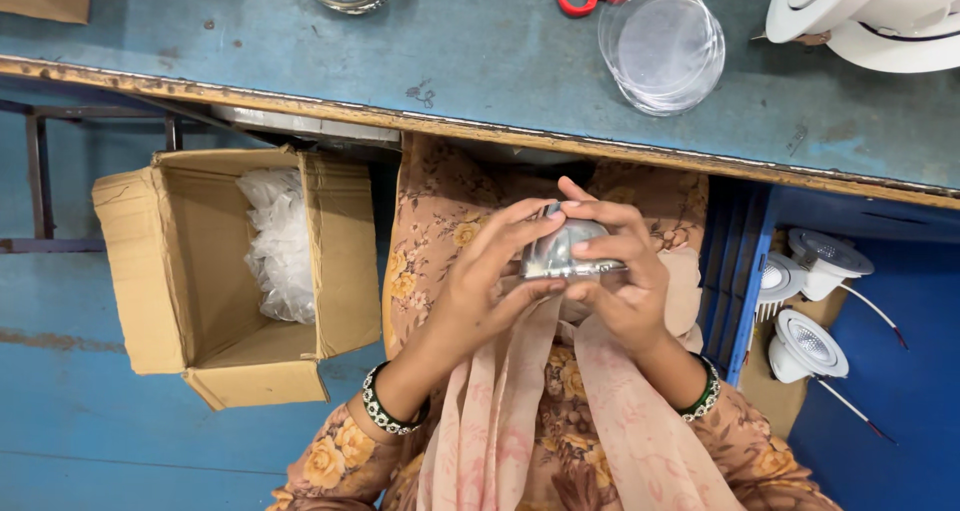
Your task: The person repeatedly picks up a clear plastic cover and a metallic reflector, fits the cover over the reflector, and places the assembled unit on the table. The person handles multiple units one at a time, stacking them as they are completed.
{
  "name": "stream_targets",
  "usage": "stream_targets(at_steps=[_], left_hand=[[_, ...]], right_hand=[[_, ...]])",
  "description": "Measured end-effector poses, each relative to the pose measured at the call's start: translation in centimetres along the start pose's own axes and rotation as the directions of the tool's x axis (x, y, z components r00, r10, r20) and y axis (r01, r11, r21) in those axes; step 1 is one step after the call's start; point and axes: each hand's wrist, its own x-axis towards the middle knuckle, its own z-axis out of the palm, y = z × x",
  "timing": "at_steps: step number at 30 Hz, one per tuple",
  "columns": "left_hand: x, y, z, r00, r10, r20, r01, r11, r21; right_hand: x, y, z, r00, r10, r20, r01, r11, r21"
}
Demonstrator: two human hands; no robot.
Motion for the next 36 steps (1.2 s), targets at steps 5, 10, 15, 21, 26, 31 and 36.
stream_targets(at_steps=[5, 10, 15, 21, 26, 31, 36], left_hand=[[-0.2, -0.4, 0.3, 0.999, 0.034, -0.019, -0.034, 0.999, 0.022], [-0.3, -0.5, 0.5, 1.0, -0.015, -0.026, 0.015, 1.0, -0.019], [0.3, -0.3, 2.3, 0.979, -0.047, -0.2, 0.044, 0.999, -0.019], [0.6, -0.6, 1.9, 0.976, 0.068, -0.208, -0.061, 0.997, 0.043], [1.0, -0.7, 0.9, 0.984, 0.169, -0.049, -0.152, 0.957, 0.246], [1.2, -0.4, 1.0, 0.989, 0.144, -0.038, -0.128, 0.952, 0.277], [1.3, -0.5, 1.0, 0.984, 0.173, -0.038, -0.153, 0.937, 0.313]], right_hand=[[-0.1, -0.2, 0.2, 0.999, -0.039, -0.015, 0.039, 0.998, -0.054], [-0.4, 0.0, 0.1, 0.999, -0.035, -0.019, 0.034, 0.998, -0.044], [-0.3, 1.0, 1.8, 0.965, 0.163, -0.205, -0.07, 0.916, 0.396], [-0.3, 0.8, 1.6, 0.89, 0.427, -0.163, -0.221, 0.714, 0.665], [-0.2, 0.4, 1.1, 0.989, 0.059, -0.138, -0.024, 0.97, 0.242], [0.3, 0.3, -0.5, 0.998, 0.062, -0.017, -0.061, 0.997, 0.037], [0.1, 0.5, -0.5, 0.996, 0.085, -0.009, -0.085, 0.996, 0.027]])
